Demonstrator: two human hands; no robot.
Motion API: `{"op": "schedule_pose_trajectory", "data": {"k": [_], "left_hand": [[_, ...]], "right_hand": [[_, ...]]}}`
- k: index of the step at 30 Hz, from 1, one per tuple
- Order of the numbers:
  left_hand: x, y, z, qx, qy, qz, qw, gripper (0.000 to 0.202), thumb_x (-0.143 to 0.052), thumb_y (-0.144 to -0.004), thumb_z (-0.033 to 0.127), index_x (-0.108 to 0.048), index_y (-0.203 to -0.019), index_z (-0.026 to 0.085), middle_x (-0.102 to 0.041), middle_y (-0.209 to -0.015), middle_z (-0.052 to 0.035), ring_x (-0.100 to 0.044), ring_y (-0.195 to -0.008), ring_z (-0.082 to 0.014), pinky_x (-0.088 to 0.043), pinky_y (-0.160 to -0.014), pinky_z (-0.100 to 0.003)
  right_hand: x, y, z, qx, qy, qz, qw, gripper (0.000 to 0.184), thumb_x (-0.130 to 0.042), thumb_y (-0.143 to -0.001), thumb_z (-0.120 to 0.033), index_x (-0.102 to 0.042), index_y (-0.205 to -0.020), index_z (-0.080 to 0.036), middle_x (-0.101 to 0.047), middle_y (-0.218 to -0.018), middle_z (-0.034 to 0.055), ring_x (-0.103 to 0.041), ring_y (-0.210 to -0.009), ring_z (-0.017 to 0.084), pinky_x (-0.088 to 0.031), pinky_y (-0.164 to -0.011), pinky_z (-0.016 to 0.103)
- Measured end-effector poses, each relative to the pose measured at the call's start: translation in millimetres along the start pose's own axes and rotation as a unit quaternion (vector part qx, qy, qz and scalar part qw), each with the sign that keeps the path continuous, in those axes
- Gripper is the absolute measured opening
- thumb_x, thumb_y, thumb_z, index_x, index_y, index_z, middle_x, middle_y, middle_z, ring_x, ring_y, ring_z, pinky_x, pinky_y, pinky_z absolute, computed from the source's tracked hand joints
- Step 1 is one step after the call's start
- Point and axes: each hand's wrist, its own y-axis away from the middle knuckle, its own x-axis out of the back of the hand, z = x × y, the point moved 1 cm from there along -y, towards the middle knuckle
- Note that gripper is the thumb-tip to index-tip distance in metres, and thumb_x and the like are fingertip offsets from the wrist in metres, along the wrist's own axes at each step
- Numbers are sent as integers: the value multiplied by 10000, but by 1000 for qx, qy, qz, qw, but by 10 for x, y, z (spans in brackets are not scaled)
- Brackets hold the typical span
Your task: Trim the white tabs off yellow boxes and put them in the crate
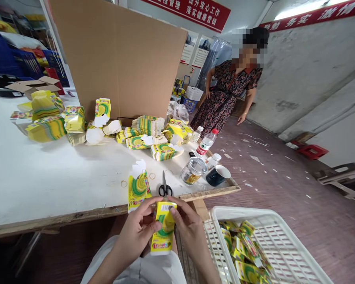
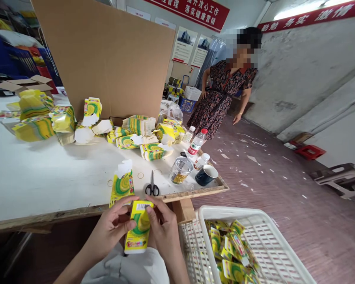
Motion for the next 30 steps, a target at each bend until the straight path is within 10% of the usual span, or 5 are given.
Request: {"op": "schedule_pose_trajectory", "data": {"k": [9,14,20,24,30], "left_hand": [[-32,-51,8,-101,-194,42,975,282,-563,-949,342,-737,-1154,257,-742,-1211,-98,-690,-1110,-270,-538,-982,-368],[292,-186,-117,-148,-376,178,897,475,-611,-905,289,-566,-1376,244,-602,-1428,-110,-482,-1380,-315,-207,-1213,-561],[334,-219,-293,-148,-383,118,904,521,-599,-922,268,-490,-1432,270,-601,-1431,-95,-501,-1368,-290,-124,-1230,-558],[371,-192,-243,-146,-396,109,900,491,-562,-946,275,-484,-1431,276,-605,-1428,-81,-539,-1337,-275,-85,-1240,-548],[476,-120,-68,-183,-337,305,872,528,-574,-937,332,-442,-1441,244,-489,-1522,-110,-362,-1454,-307,-188,-1230,-522]], "right_hand": [[304,160,-82,32,116,100,988,210,-648,-886,-369,-793,-939,-227,-765,-893,94,-707,-830,265,-564,-764,385],[1047,239,-143,87,448,362,813,469,-564,-890,-532,-767,-1023,-131,-685,-1092,214,-613,-988,365,-437,-915,532],[168,-56,281,-76,175,132,973,380,-620,-857,-499,-763,-995,-175,-762,-858,107,-637,-631,213,-513,-621,327],[-534,-279,507,-107,20,55,993,379,-677,-800,-456,-734,-999,-139,-759,-767,89,-654,-608,208,-537,-591,314],[-556,-485,428,-80,-102,96,987,412,-643,-848,-465,-660,-1110,-147,-736,-889,85,-686,-799,210,-561,-745,326]]}}
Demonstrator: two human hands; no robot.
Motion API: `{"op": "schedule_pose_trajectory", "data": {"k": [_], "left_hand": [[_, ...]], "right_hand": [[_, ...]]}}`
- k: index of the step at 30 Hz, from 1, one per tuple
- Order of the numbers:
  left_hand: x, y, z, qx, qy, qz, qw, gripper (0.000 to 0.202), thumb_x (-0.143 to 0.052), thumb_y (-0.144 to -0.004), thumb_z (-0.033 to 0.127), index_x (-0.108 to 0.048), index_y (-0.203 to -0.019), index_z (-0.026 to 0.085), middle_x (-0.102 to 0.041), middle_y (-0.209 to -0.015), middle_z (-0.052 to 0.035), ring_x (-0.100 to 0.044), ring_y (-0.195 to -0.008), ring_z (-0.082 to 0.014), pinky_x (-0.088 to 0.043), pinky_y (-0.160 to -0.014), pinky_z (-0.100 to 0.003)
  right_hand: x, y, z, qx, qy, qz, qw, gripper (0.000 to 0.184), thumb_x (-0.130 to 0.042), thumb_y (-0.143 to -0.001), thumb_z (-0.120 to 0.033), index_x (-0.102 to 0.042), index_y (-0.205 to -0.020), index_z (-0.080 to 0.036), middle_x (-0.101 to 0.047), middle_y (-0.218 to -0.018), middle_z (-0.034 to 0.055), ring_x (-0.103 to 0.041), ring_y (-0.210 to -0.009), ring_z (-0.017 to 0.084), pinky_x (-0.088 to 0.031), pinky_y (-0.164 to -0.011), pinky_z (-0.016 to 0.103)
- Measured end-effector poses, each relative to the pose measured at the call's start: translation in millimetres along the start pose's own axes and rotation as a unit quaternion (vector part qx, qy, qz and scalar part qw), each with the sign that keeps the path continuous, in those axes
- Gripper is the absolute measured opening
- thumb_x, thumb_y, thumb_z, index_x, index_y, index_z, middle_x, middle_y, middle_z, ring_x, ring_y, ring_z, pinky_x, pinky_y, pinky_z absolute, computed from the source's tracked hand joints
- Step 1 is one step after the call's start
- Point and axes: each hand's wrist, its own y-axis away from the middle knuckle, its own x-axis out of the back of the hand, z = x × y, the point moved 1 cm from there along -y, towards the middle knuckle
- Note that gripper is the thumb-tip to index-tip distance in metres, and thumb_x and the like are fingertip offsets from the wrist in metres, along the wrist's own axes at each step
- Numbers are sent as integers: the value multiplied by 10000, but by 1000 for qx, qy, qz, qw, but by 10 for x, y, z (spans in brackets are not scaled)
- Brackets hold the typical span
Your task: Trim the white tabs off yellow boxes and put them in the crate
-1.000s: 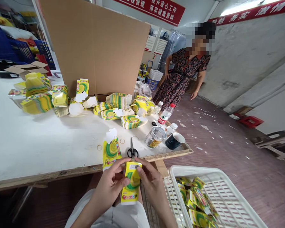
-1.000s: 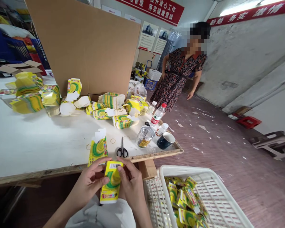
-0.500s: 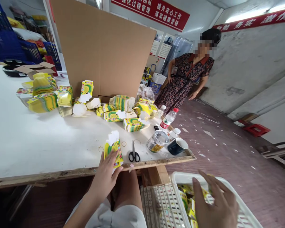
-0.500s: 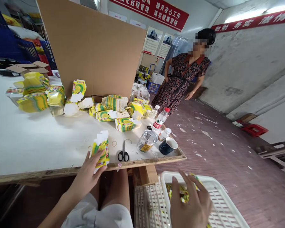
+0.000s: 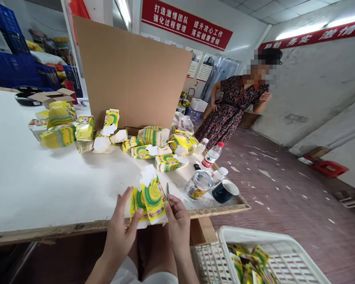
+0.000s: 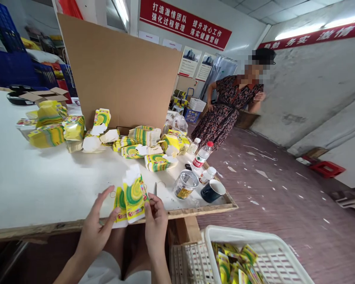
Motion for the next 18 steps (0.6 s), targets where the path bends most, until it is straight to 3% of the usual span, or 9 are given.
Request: {"op": "schedule_pose_trajectory", "data": {"k": [2,4,7,9,14,18], "left_hand": [[21,-17,32,13,19,46,999,524,-580,-934,355,-449,-1429,245,-481,-1516,-110,-370,-1445,-308,-218,-1225,-495],[23,-28,47,28,56,57,996,511,-592,-930,373,-470,-1410,247,-472,-1516,-107,-368,-1443,-301,-219,-1228,-476],[31,-26,49,78,180,61,979,524,-630,-911,396,-484,-1395,256,-463,-1528,-104,-366,-1448,-298,-237,-1225,-464],[32,-8,61,116,300,24,946,556,-641,-900,435,-487,-1404,260,-504,-1506,-111,-415,-1420,-316,-308,-1196,-466],[-46,97,142,222,504,-175,816,469,-665,-845,544,-708,-1197,238,-702,-1287,-127,-566,-1287,-369,-470,-1073,-483],[-121,156,198,274,538,-211,768,427,-769,-751,536,-764,-1088,275,-760,-1176,-103,-619,-1225,-356,-486,-1044,-489]], "right_hand": [[14,-95,-55,-18,-22,-10,1000,424,-729,-775,-461,-691,-1044,-136,-703,-743,42,-649,-691,192,-548,-675,313],[23,-148,-108,-36,-11,-28,999,429,-785,-710,-462,-721,-969,-126,-660,-639,12,-601,-599,173,-527,-605,299],[61,-61,-199,-39,-72,-32,996,462,-782,-734,-474,-720,-1066,-159,-672,-712,15,-626,-665,175,-538,-667,310],[94,98,-237,-50,-136,-38,989,462,-789,-752,-457,-712,-1127,-198,-668,-749,9,-639,-711,173,-539,-718,311],[135,518,-108,-143,-215,-67,964,401,-832,-725,-439,-749,-1051,-219,-676,-747,19,-649,-671,172,-538,-661,295],[185,636,32,-167,-220,-77,958,363,-811,-745,-457,-743,-1043,-261,-716,-789,30,-686,-703,196,-564,-677,320]]}}
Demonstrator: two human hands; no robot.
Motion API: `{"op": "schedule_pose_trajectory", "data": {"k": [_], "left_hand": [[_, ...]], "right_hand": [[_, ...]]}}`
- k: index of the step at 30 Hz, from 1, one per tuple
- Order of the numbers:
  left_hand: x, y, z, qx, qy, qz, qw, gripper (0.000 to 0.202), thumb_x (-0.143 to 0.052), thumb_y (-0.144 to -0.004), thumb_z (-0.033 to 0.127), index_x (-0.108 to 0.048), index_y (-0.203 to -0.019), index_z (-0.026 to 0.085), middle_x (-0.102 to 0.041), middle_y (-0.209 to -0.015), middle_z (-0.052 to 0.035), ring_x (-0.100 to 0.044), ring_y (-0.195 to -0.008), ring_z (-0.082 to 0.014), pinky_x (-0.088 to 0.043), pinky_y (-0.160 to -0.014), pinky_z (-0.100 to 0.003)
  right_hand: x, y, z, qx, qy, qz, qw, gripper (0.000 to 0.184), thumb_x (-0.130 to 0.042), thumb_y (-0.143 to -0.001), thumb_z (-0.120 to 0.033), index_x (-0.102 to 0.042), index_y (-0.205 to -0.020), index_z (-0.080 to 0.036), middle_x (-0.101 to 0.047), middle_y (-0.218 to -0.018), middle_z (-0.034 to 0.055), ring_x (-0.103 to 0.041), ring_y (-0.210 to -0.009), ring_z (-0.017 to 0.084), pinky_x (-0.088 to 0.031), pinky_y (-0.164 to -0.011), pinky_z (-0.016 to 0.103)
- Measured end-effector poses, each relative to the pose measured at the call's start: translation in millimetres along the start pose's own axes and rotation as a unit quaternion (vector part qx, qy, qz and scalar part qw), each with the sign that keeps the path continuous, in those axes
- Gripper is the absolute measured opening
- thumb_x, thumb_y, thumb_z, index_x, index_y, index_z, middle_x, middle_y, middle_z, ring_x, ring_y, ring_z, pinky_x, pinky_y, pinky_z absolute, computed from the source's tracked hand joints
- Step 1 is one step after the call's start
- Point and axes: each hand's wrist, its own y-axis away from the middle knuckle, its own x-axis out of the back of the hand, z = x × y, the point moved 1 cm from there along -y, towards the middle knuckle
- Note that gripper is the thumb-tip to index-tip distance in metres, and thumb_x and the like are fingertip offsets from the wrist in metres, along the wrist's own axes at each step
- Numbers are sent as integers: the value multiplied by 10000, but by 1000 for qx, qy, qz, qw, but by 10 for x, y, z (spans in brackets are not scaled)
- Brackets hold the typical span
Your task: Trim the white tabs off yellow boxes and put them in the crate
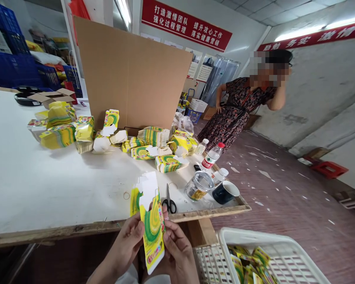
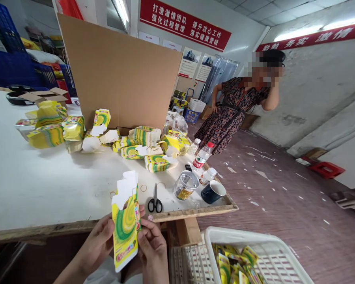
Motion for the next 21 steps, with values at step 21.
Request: {"op": "schedule_pose_trajectory", "data": {"k": [21], "left_hand": [[-40,12,20,-52,-280,21,958,642,-637,-909,385,-364,-1478,270,-670,-1279,-135,-653,-1155,-282,-528,-954,-366]], "right_hand": [[58,30,-268,179,238,28,954,439,-688,-873,-380,-581,-1272,-233,-716,-1081,95,-688,-870,221,-570,-775,316]]}}
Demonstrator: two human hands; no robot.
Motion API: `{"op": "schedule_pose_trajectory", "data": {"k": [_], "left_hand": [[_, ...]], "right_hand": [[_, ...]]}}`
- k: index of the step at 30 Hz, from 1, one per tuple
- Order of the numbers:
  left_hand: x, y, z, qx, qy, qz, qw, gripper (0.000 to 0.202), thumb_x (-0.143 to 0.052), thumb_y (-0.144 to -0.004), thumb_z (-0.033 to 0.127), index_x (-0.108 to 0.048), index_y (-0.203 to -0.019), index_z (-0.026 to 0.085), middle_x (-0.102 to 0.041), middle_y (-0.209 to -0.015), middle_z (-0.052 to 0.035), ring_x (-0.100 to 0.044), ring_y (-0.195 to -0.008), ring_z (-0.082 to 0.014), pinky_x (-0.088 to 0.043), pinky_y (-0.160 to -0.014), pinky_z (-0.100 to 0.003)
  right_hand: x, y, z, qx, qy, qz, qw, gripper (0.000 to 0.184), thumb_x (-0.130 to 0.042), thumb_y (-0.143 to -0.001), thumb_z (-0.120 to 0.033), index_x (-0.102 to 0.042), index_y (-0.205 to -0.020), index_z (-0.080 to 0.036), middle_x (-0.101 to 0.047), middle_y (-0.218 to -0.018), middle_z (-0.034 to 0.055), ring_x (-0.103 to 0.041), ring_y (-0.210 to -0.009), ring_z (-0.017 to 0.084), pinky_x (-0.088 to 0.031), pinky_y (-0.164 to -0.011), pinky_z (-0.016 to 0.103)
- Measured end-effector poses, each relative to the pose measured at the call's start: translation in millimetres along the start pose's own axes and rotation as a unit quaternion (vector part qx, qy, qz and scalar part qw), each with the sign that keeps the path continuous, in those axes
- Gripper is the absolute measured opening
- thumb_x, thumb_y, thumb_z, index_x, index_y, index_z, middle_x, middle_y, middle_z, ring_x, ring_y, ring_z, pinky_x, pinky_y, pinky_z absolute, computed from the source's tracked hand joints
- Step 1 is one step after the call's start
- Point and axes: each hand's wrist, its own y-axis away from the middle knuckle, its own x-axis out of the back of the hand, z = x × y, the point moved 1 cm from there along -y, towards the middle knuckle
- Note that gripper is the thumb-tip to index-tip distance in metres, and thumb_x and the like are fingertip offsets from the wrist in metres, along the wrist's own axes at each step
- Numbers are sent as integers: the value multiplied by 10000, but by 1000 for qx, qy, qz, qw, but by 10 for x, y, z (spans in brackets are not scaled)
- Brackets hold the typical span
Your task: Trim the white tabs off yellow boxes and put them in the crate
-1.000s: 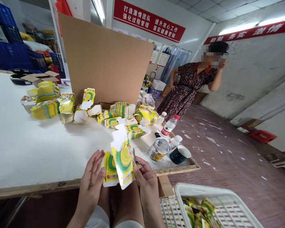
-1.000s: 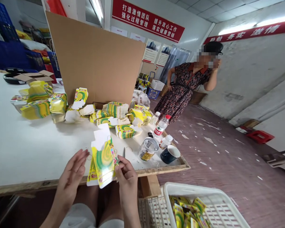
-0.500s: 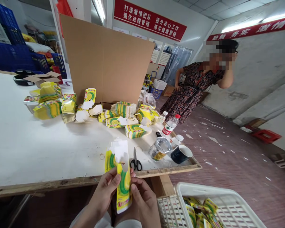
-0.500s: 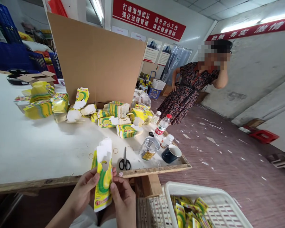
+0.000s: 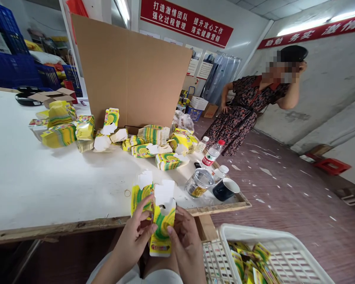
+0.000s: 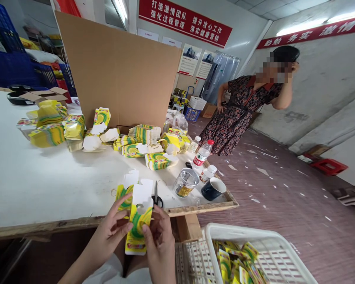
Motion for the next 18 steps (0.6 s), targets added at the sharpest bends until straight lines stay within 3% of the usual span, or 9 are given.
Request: {"op": "schedule_pose_trajectory", "data": {"k": [3,6,10,13,16,18], "left_hand": [[29,35,50,17,-1,-70,997,516,-640,-908,367,-495,-1394,272,-682,-1256,-107,-647,-1143,-265,-514,-954,-345],[24,80,86,41,11,-125,991,441,-667,-888,338,-564,-1308,250,-710,-1179,-91,-662,-1083,-253,-517,-893,-325],[-25,127,95,67,26,-157,985,548,-656,-896,292,-450,-1403,273,-689,-1216,-100,-671,-997,-222,-513,-874,-340],[-47,127,75,66,37,-156,985,673,-651,-901,291,-319,-1486,321,-650,-1297,-112,-680,-962,-217,-528,-875,-362],[-47,94,49,44,8,-144,989,523,-628,-915,287,-470,-1414,287,-631,-1336,-117,-656,-1085,-248,-512,-949,-371],[-49,67,30,32,-16,-129,991,441,-600,-932,282,-538,-1368,271,-628,-1345,-119,-648,-1125,-261,-509,-971,-371]], "right_hand": [[99,-35,-131,7,7,-43,999,416,-654,-901,-384,-591,-1297,-274,-707,-1131,85,-682,-907,217,-559,-783,299],[192,-63,-265,-11,43,-95,995,225,-642,-907,-407,-719,-1044,-246,-733,-934,61,-683,-830,216,-546,-723,269],[254,-89,-326,27,90,-101,990,244,-630,-918,-397,-742,-811,-209,-714,-758,51,-677,-734,203,-534,-669,247],[275,-103,-279,55,84,-68,993,176,-636,-920,-372,-734,-975,-237,-750,-906,67,-712,-835,216,-568,-738,268],[322,-118,-258,66,74,-22,995,258,-611,-937,-383,-689,-1155,-270,-756,-1056,85,-721,-945,233,-589,-815,319],[366,-125,-277,78,83,-7,993,274,-563,-958,-417,-726,-1122,-271,-756,-1074,92,-710,-997,247,-581,-859,345]]}}
